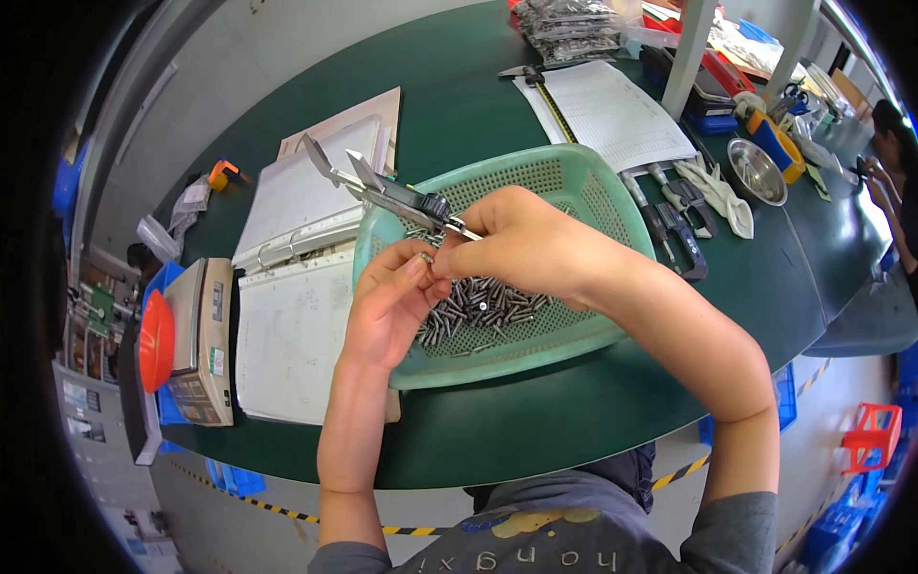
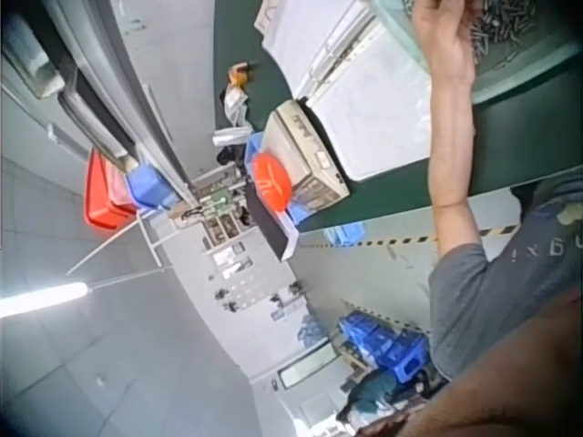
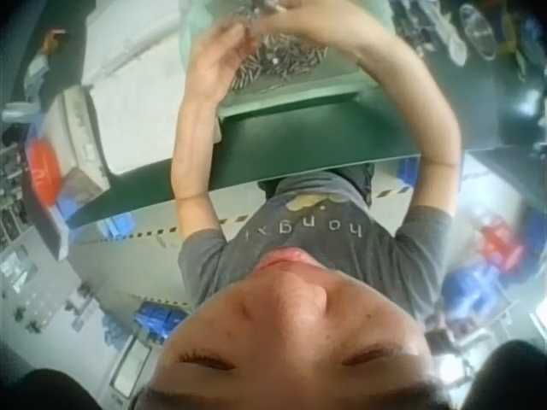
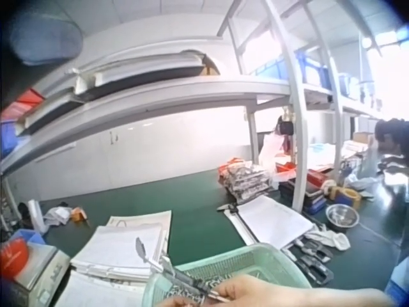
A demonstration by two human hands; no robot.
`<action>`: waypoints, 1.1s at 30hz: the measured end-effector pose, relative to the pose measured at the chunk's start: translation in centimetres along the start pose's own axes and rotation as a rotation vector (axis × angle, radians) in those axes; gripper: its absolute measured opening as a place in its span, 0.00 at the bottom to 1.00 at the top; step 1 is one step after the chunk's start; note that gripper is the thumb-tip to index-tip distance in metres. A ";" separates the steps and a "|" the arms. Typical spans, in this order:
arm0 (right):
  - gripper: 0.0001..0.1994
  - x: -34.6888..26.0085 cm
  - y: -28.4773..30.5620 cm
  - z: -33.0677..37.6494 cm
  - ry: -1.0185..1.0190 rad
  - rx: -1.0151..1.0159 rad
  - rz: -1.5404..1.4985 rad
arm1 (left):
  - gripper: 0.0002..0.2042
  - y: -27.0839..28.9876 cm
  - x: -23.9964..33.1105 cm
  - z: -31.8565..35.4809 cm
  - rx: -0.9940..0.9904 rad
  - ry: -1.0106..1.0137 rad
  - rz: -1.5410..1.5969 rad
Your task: The worker is using a digital caliper to measure the dimensions of small metal fasteners pulled from a collection basket in an industrial setting.
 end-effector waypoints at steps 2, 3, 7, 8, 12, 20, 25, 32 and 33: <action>0.07 0.1 0.2 0.0 0.003 -0.006 0.006 | 0.09 0.0 -0.1 -0.2 -0.005 -0.004 -0.003; 0.07 0.1 0.3 0.0 0.005 -0.014 0.013 | 0.08 -0.1 -0.1 -0.2 -0.008 -0.004 -0.001; 0.10 1.1 1.2 0.1 0.102 0.062 0.082 | 0.09 0.1 0.0 -0.4 -0.018 -0.084 -0.006; 0.12 0.8 1.9 0.5 0.217 0.208 0.193 | 0.09 0.1 0.1 -0.3 -0.015 -0.089 -0.004; 0.16 1.0 4.1 2.3 0.473 0.573 0.656 | 0.10 0.4 0.4 -0.1 0.063 -0.202 -0.066; 0.15 3.9 4.2 2.9 0.625 0.657 0.792 | 0.10 1.0 0.2 0.5 0.204 -0.228 -0.167; 0.17 3.7 3.2 1.9 0.657 0.628 0.774 | 0.10 1.9 0.8 1.1 0.246 -0.211 -0.184; 0.22 5.7 5.6 2.5 0.406 0.652 0.833 | 0.12 1.1 -0.8 -0.9 0.359 -0.158 -0.282; 0.20 5.7 5.4 2.1 0.446 0.698 0.777 | 0.12 1.8 -0.5 -0.3 0.382 -0.165 -0.308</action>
Point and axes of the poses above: each hand's wrist, its own z-axis away from the middle knuckle, its own y-axis out of the back of the hand, x = y × z, the point moved 4 cm from there along -z, towards the middle knuckle, and after that the axes turned 5 degrees about z, right-handed, at the moved point
